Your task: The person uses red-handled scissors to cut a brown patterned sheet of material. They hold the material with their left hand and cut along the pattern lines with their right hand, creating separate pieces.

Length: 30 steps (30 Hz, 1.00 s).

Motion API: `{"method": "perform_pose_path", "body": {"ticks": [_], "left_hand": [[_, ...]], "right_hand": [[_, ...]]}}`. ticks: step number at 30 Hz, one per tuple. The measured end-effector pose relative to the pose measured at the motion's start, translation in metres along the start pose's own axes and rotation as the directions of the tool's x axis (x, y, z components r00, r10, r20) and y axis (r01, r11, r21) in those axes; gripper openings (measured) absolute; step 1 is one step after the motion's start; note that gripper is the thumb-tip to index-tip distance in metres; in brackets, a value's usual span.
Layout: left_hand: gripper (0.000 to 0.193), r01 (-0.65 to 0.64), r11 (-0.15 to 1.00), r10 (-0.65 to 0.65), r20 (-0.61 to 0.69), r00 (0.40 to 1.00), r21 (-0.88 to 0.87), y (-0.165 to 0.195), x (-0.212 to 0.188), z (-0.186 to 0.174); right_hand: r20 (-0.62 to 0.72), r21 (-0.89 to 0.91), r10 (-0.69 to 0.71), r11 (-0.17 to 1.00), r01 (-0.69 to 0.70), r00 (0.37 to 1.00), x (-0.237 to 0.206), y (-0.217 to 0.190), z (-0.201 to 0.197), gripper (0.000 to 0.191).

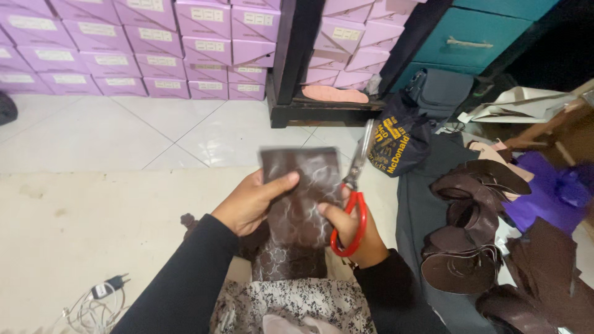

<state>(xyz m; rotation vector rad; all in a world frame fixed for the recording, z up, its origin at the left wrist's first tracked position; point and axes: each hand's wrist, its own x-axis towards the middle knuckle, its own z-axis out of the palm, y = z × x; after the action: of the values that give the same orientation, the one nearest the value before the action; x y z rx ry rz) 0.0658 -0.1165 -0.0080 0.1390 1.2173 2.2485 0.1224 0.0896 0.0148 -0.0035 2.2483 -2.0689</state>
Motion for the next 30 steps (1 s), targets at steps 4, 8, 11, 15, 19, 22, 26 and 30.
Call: {"method": "perform_pose_path", "body": {"ticks": [4, 8, 11, 15, 19, 22, 26, 30], "left_hand": [[0.047, 0.147, 0.969, -0.159, 0.049, 0.986, 0.197, -0.012, 0.002, 0.002], [0.04, 0.029, 0.975, -0.045, 0.068, 0.997, 0.218, -0.025, 0.003, 0.001], [0.044, -0.106, 0.981, 0.081, 0.154, 0.985, 0.163, -0.028, 0.002, 0.004], [0.044, -0.006, 0.914, -0.002, 0.02, 1.0, 0.406, -0.025, -0.001, 0.012], [0.042, 0.073, 0.864, -0.017, -0.116, 0.993, 0.499, -0.022, 0.003, 0.016], [0.039, -0.016, 0.908, 0.112, -0.207, 0.972, 0.418, -0.017, 0.006, 0.008], [0.037, -0.158, 0.913, 0.276, -0.284, 0.918, 0.376, -0.004, 0.003, -0.002], [0.037, -0.288, 0.949, 0.316, -0.33, 0.889, 0.131, 0.005, 0.0, 0.0]], "right_hand": [[-0.018, 0.267, -0.157, 0.951, 0.156, 0.987, 0.004, -0.005, -0.013, 0.046], [-0.004, 0.328, -0.148, 0.934, 0.141, 0.989, 0.006, -0.006, -0.021, 0.053], [0.039, 0.228, -0.241, 0.947, 0.226, 0.97, 0.007, -0.002, -0.024, 0.052], [0.06, -0.086, -0.315, 0.944, 0.32, 0.947, 0.004, 0.006, -0.029, 0.046], [0.015, -0.088, -0.27, 0.959, 0.27, 0.963, 0.005, 0.014, -0.031, 0.036], [-0.022, -0.123, -0.159, 0.98, 0.156, 0.987, 0.005, 0.016, -0.031, 0.027], [0.098, -0.119, -0.047, 0.991, 0.058, 0.994, 0.005, 0.017, -0.023, 0.026], [0.261, -0.019, 0.181, 0.983, -0.182, 0.948, -0.003, 0.025, -0.004, 0.032]]}}
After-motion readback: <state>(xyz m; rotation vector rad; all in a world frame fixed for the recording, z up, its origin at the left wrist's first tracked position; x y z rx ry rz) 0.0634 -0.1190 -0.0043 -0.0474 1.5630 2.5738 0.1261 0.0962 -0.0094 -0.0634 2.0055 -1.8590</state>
